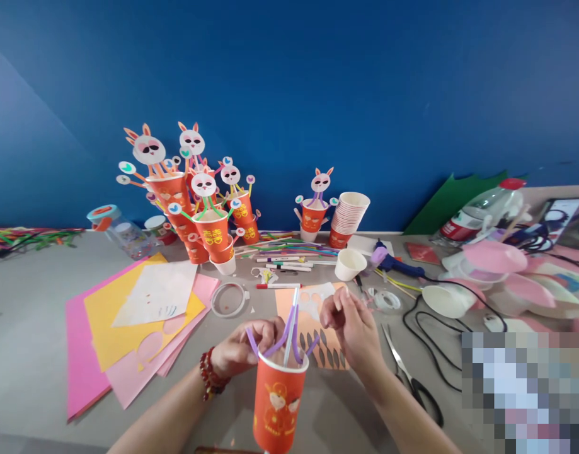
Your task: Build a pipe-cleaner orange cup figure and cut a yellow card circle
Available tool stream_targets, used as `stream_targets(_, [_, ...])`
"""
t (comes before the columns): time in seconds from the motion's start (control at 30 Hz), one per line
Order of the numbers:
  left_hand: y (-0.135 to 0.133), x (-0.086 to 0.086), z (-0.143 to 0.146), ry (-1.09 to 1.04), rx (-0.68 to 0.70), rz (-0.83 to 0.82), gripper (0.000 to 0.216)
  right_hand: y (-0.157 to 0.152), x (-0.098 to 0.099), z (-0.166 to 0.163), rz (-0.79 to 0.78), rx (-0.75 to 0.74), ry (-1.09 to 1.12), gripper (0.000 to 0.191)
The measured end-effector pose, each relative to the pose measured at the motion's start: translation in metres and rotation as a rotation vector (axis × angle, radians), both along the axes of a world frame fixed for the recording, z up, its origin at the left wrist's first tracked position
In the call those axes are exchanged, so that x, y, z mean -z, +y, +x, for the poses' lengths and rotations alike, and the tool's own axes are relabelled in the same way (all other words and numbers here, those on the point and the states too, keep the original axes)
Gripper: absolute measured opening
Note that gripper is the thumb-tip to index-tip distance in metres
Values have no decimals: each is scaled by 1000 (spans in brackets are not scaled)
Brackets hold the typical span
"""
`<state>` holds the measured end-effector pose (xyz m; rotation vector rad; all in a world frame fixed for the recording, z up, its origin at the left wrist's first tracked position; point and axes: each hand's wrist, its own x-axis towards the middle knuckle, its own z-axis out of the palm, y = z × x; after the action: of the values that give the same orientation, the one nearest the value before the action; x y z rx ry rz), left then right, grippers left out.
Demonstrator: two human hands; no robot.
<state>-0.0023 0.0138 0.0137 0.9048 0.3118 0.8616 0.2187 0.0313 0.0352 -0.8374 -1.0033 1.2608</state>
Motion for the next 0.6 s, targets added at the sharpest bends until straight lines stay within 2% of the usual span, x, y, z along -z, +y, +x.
stream_targets(0.07, [-1,-1,2,3,24,6,39,-3,1,0,92,-56,-72,47])
stream_targets(0.13, [-2,-2,4,13,53,18,37,-7,0,0,140,-177,-147,44])
stream_targets(0.27, [-3,-4,7,79,123,27,36,-12,-7,1,-26,-399,-170,31])
stream_targets(0.37, [-3,-4,8,113,133,35,36,-13,-11,0,-106,-457,-92,28])
stream_targets(0.6, [-2,-6,8,133,164,75,34,-13,-16,-1,-135,-505,-80,28])
